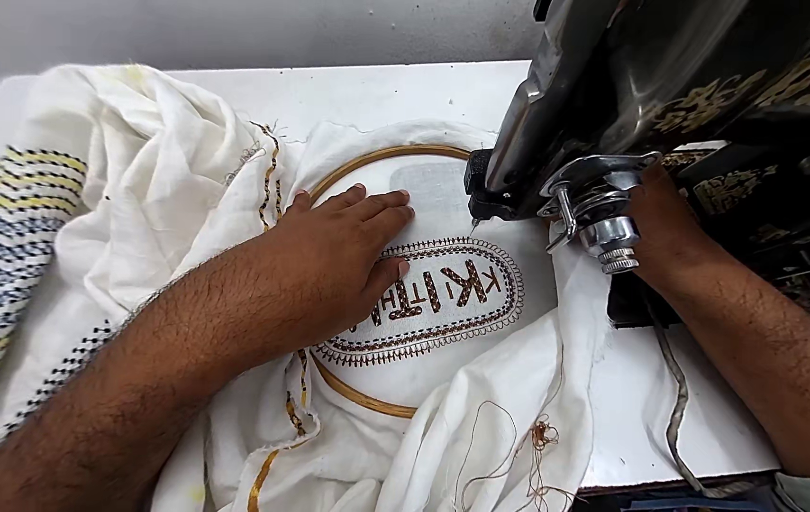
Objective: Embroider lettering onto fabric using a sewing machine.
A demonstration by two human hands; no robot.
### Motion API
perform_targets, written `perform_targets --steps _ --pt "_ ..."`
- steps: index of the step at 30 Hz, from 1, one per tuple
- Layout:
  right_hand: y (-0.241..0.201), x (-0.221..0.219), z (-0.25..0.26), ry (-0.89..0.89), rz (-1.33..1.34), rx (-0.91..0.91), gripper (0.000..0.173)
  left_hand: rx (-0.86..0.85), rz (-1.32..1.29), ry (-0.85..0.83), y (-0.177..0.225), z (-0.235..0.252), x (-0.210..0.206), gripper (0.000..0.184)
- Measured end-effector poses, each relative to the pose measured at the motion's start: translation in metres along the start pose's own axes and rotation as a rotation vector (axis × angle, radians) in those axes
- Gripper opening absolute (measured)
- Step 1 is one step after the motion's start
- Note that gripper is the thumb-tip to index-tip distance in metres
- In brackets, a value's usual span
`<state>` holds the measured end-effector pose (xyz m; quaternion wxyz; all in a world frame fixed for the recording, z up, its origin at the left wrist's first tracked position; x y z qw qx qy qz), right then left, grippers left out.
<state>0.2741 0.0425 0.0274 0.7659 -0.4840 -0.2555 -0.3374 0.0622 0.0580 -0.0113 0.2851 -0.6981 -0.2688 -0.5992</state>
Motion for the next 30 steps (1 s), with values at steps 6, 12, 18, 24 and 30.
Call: perform_targets --steps 6,12,18,24,30 --pt "0.0017 0.0 0.0013 -0.004 0.003 -0.016 0.03 0.006 -0.003 0.01 0.0003 0.0 0.0009 0.059" --pt "-0.0012 -0.0021 -0.0004 -0.023 -0.019 -0.044 0.023 0.006 0.002 -0.034 -0.0015 -0.0018 0.0009 0.06" --pt "-0.005 -0.0014 -0.0014 0.008 -0.01 0.054 0.022 0.023 0.007 -0.034 -0.0031 -0.0016 0.0004 0.061" --pt "-0.0065 -0.0011 -0.0009 -0.024 -0.016 0.028 0.019 0.019 0.008 -0.048 -0.0017 -0.0032 0.0004 0.059" --pt "-0.0028 -0.0031 -0.001 -0.02 -0.038 0.051 0.021 0.011 0.005 -0.021 -0.0016 -0.003 0.0012 0.059"
Point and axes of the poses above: each hand's wrist, its own z-axis towards the middle knuckle, its own x-axis out of the back of the hand, y = z × x, the point moved 9 cm from there along z, towards the middle knuckle, and after that the axes turned 11 degrees about z, right-handed, at the moved point
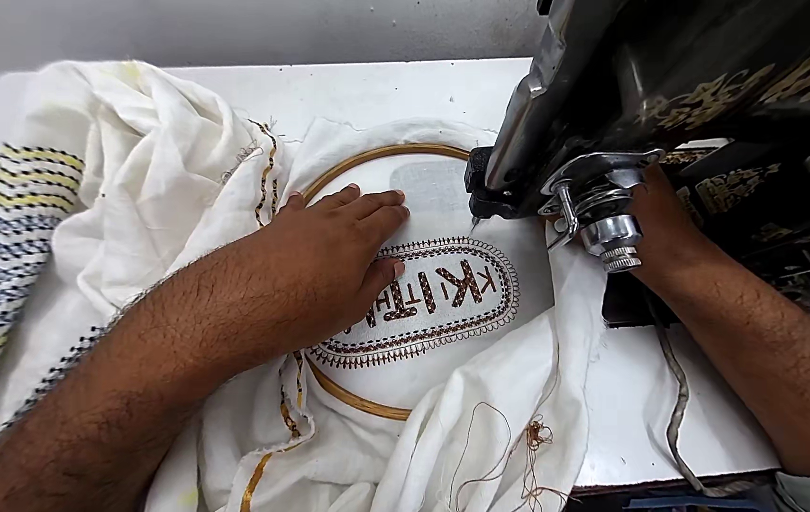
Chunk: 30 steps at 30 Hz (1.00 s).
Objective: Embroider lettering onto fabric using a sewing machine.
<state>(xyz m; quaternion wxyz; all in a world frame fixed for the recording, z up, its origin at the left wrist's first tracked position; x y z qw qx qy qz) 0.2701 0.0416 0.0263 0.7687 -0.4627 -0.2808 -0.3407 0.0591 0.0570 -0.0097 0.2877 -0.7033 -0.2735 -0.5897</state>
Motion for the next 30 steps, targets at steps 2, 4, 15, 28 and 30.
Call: perform_targets --steps 2,4,15,28,30 --pt "-0.0003 -0.0004 0.0004 0.013 0.0 0.026 0.022 0.0 0.001 0.0 -0.0003 0.0004 -0.0003 0.059" --pt "-0.0003 -0.0009 0.0009 0.019 -0.006 0.031 0.022 0.005 -0.001 -0.008 -0.0006 0.0006 -0.0003 0.059" --pt "-0.0013 -0.0005 -0.0001 0.0 -0.004 -0.013 0.022 0.002 0.003 0.005 -0.0013 0.002 -0.0003 0.061" --pt "-0.0021 -0.0027 0.0003 0.04 0.012 0.048 0.02 0.012 0.008 -0.005 -0.0029 0.0007 0.0011 0.059" --pt "-0.0054 -0.0019 -0.0003 0.022 0.004 0.045 0.02 0.012 0.005 0.006 -0.0032 0.0002 0.0006 0.059"
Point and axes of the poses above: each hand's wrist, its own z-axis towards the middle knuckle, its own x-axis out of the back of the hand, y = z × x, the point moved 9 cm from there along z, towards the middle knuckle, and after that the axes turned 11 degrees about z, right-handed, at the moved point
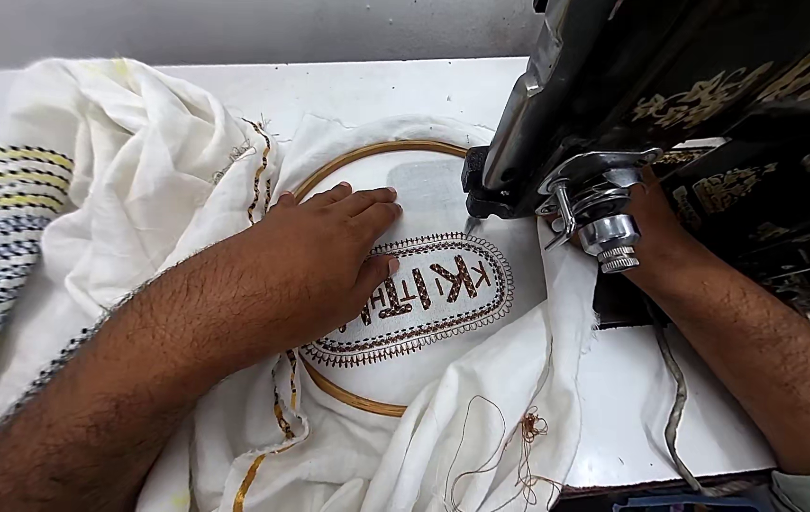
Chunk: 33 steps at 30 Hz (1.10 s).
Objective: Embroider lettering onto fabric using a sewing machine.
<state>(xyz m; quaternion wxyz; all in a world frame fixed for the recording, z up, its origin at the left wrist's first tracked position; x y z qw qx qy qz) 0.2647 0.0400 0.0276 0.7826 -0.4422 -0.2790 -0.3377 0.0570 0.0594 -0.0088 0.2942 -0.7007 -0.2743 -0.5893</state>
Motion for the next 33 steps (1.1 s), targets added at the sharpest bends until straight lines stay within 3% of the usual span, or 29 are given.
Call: perform_targets --steps 28,33 --pt "0.0018 -0.0015 0.0019 -0.006 0.016 0.003 0.019 -0.008 0.022 -0.002 -0.0005 -0.0001 -0.0003 0.06" --pt "0.0023 0.0071 0.008 -0.17 0.018 -0.269 0.022 -0.008 0.029 0.009 -0.0008 0.0006 0.0008 0.06"
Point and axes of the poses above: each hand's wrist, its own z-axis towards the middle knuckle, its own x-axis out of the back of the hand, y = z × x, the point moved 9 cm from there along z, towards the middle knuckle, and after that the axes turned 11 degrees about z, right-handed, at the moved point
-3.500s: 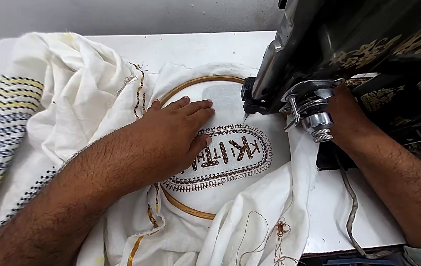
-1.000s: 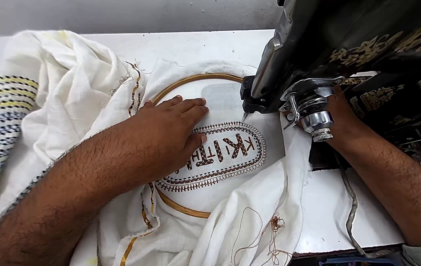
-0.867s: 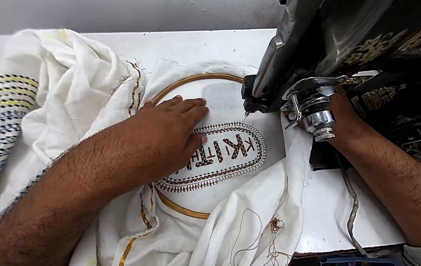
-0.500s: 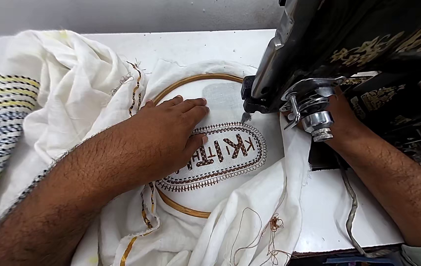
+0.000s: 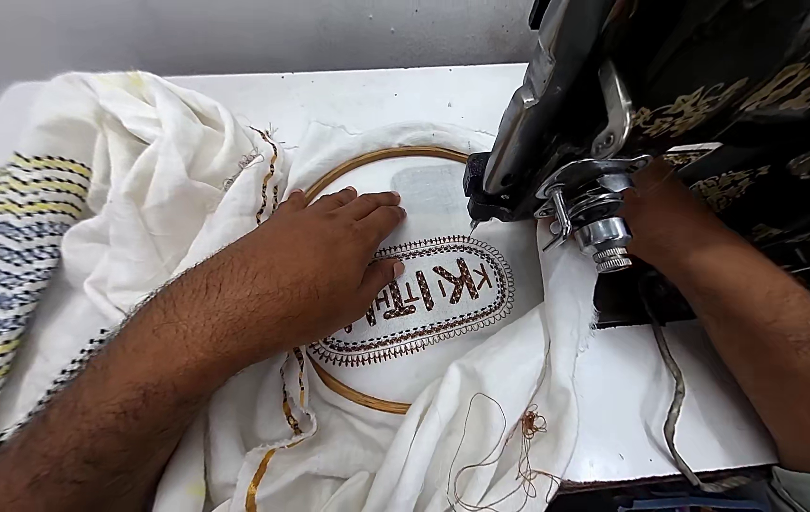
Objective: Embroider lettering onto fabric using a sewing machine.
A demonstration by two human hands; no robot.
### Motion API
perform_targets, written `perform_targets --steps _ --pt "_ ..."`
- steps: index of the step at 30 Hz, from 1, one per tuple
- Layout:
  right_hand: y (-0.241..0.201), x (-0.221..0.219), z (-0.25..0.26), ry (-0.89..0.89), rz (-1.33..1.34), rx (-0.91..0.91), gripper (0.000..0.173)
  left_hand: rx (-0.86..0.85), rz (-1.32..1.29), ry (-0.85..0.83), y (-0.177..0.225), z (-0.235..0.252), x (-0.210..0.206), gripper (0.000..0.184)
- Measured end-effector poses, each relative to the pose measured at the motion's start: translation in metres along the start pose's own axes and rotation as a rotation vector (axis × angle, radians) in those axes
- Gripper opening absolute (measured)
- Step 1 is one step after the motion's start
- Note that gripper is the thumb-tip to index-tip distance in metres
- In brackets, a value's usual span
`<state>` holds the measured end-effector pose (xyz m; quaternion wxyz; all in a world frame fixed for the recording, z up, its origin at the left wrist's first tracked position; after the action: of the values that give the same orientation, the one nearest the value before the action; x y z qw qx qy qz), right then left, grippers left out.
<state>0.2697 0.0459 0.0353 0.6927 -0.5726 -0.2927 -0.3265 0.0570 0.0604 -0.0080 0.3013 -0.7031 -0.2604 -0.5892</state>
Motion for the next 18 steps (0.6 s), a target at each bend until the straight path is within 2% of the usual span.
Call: perform_targets --steps 2,5,8,12,14,16,18 --pt "0.008 -0.002 0.004 -0.191 -0.066 -0.057 0.029 -0.007 0.009 0.019 0.0 0.0 0.001 0.06" --pt "0.02 -0.01 0.006 -0.393 -0.053 -0.095 0.022 -0.017 0.043 0.038 0.0 0.0 0.001 0.06" --pt "0.014 -0.009 0.004 -0.353 -0.051 -0.126 0.015 -0.039 0.063 0.043 0.006 -0.005 0.005 0.06" --pt "0.006 -0.006 0.004 -0.127 -0.095 -0.002 0.029 -0.083 0.053 0.068 0.016 -0.02 0.022 0.055" --pt "0.004 -0.008 0.004 -0.086 -0.061 0.053 0.028 -0.059 -0.033 0.134 0.016 -0.016 0.029 0.049" --pt "0.005 -0.011 0.004 -0.126 -0.038 0.124 0.026 0.007 -0.067 0.238 0.01 -0.004 0.03 0.045" --pt "0.006 -0.017 0.006 -0.282 -0.034 0.115 0.021 0.048 -0.023 0.277 -0.004 0.008 0.022 0.047"
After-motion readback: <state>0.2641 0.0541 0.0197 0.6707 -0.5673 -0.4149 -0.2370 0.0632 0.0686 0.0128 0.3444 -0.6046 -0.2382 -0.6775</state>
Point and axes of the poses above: each hand's wrist, its own z-axis towards the middle knuckle, its own x-axis out of the back of the hand, y = z × x, the point moved 9 cm from there along z, towards the middle knuckle, and after that the axes turned 11 degrees about z, right-handed, at the moved point
